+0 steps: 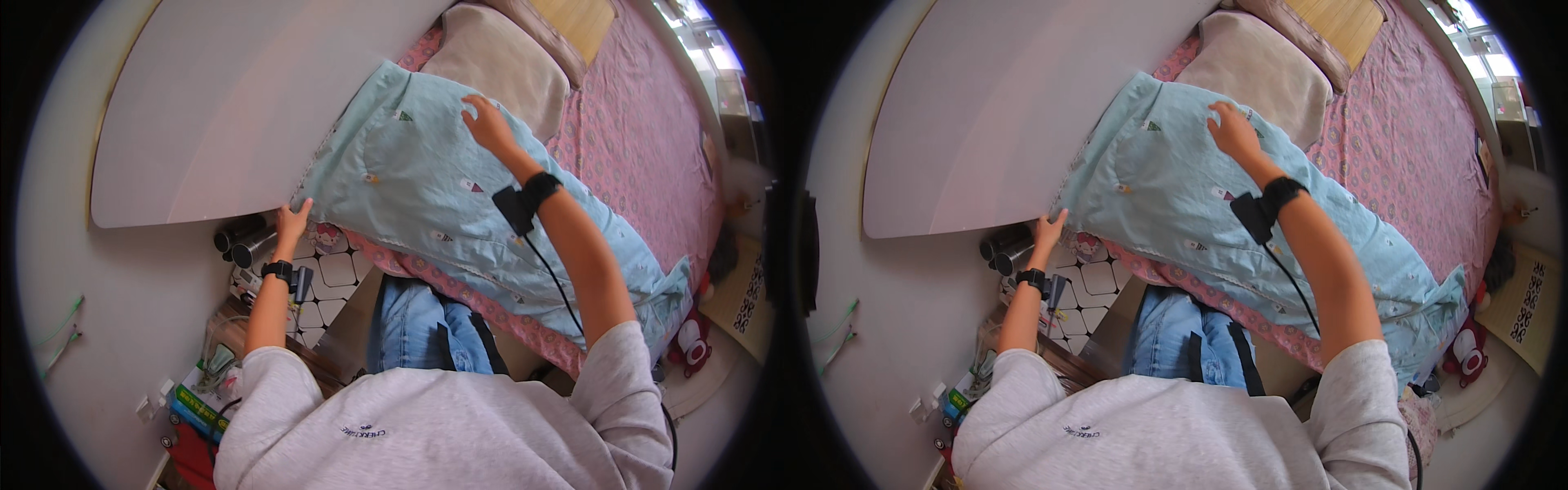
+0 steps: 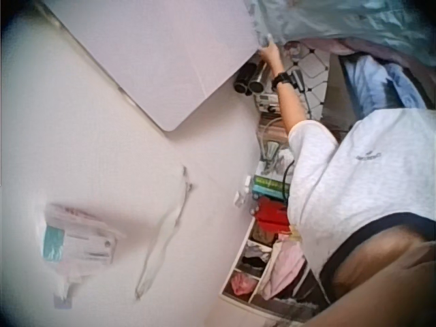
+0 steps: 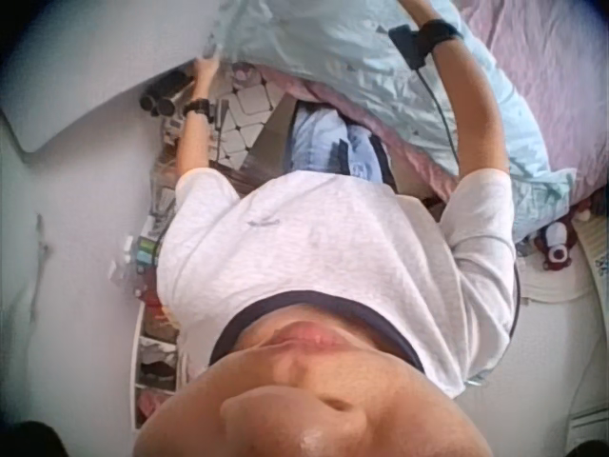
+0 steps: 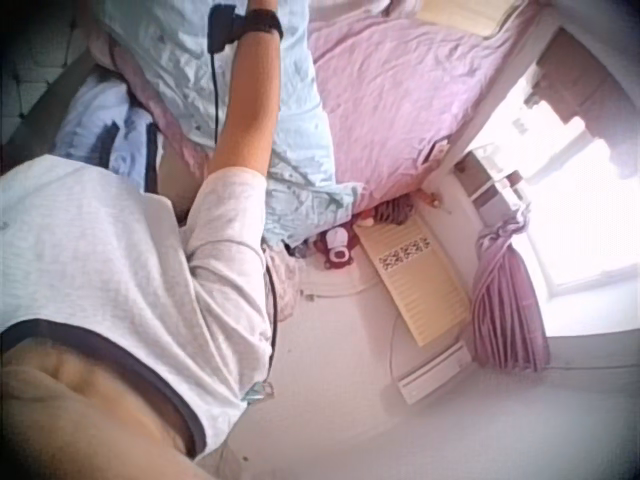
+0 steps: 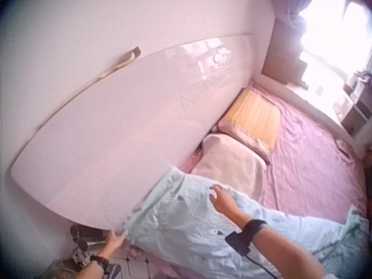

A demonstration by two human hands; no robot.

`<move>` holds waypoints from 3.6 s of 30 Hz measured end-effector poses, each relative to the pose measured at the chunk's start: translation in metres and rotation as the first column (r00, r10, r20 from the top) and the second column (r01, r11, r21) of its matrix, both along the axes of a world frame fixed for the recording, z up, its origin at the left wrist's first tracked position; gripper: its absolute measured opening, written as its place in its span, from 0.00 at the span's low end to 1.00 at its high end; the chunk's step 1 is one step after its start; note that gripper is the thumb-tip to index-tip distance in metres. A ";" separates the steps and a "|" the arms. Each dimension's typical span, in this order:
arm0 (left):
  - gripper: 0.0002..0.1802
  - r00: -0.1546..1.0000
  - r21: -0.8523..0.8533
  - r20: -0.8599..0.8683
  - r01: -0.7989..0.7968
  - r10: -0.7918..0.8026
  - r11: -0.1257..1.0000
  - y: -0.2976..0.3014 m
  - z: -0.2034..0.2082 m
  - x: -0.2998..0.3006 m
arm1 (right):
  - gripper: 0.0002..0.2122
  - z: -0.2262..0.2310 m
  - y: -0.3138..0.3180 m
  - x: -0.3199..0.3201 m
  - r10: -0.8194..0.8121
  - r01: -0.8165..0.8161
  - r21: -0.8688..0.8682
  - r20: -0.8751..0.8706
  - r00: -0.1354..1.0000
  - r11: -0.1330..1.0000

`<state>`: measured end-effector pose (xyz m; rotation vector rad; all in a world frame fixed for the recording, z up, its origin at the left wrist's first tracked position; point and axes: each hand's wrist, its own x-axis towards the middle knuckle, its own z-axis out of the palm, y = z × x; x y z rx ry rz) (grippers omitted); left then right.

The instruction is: The person unfolds and spreads two blankets over a bed, smoothing the fabric by hand and pulling the edges to cover the surface.

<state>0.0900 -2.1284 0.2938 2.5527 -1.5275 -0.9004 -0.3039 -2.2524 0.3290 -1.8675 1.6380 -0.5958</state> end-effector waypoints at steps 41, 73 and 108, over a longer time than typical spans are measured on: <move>0.21 0.723 -0.469 -0.011 0.607 -0.691 0.642 0.073 0.196 -0.104 | 0.11 0.157 0.016 -0.086 0.110 -0.020 0.142 -0.659 0.744 0.990; 0.23 0.525 -0.492 0.176 0.780 -0.833 0.388 0.118 0.266 -0.141 | 0.26 0.125 0.146 0.047 0.265 -0.314 -0.375 -0.177 0.948 0.872; 0.20 0.665 -0.481 0.201 0.707 -0.720 0.519 0.114 0.301 -0.177 | 0.06 0.036 0.111 -0.037 -0.221 0.170 -0.278 -0.167 0.961 0.946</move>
